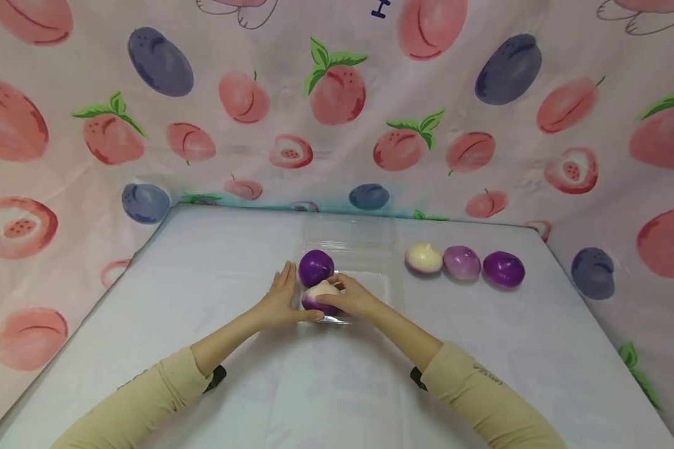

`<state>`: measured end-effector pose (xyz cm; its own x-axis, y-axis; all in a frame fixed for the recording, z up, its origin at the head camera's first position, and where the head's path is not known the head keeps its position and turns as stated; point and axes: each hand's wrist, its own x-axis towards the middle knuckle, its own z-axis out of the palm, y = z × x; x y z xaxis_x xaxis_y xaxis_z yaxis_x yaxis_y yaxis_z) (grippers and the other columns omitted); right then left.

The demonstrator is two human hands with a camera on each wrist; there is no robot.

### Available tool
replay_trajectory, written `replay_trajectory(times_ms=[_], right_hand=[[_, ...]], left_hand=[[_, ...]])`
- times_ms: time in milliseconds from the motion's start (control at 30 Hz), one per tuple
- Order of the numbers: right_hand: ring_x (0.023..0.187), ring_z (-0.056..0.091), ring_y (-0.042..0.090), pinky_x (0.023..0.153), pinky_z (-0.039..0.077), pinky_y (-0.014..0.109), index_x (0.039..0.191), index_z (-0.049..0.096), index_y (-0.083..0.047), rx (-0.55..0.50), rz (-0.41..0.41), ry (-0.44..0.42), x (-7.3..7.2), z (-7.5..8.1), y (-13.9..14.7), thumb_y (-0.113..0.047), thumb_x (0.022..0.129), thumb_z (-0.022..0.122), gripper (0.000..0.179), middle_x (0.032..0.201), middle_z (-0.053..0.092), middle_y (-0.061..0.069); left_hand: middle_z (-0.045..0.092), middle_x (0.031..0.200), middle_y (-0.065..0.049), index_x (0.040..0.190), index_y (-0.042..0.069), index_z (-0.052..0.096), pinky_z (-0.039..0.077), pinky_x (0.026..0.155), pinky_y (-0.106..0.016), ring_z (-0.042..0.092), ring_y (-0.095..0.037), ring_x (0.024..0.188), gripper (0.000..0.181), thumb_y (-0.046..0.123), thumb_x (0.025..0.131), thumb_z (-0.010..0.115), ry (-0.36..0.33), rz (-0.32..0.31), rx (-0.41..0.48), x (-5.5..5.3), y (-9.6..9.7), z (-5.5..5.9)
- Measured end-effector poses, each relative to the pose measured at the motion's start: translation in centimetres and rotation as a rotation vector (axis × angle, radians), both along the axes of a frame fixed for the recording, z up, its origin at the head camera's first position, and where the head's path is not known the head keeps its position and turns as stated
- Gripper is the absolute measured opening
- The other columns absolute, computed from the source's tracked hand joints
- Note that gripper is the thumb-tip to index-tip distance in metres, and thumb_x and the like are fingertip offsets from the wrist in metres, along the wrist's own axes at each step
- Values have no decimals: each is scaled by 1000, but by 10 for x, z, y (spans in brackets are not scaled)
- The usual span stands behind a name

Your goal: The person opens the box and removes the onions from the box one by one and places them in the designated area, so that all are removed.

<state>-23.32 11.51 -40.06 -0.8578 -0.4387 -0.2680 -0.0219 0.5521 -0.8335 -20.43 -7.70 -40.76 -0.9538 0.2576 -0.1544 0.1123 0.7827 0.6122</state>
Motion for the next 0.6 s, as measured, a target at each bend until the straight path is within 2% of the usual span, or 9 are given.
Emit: replay_trajectory(times_ms=[200,600], right_hand=[[123,47,40,94,49,45,131,47,1,-4,-6,16,-2,0,3,-30,91,60,52,134,48,26],[118,52,37,88,53,38,134,43,4,-42,-32,-7,-3,7,13,-27,91,59,55,134,46,30]], left_hand=[[-9,157,-21,149,-4,-3,19,102,-73,-4,-48,142,123,60,74,70,-3,5,2,0,0,-1],[-8,157,-20,149,-3,-3,19,103,-72,-4,-47,143,122,59,74,70,1,12,1,-1,1,-4]])
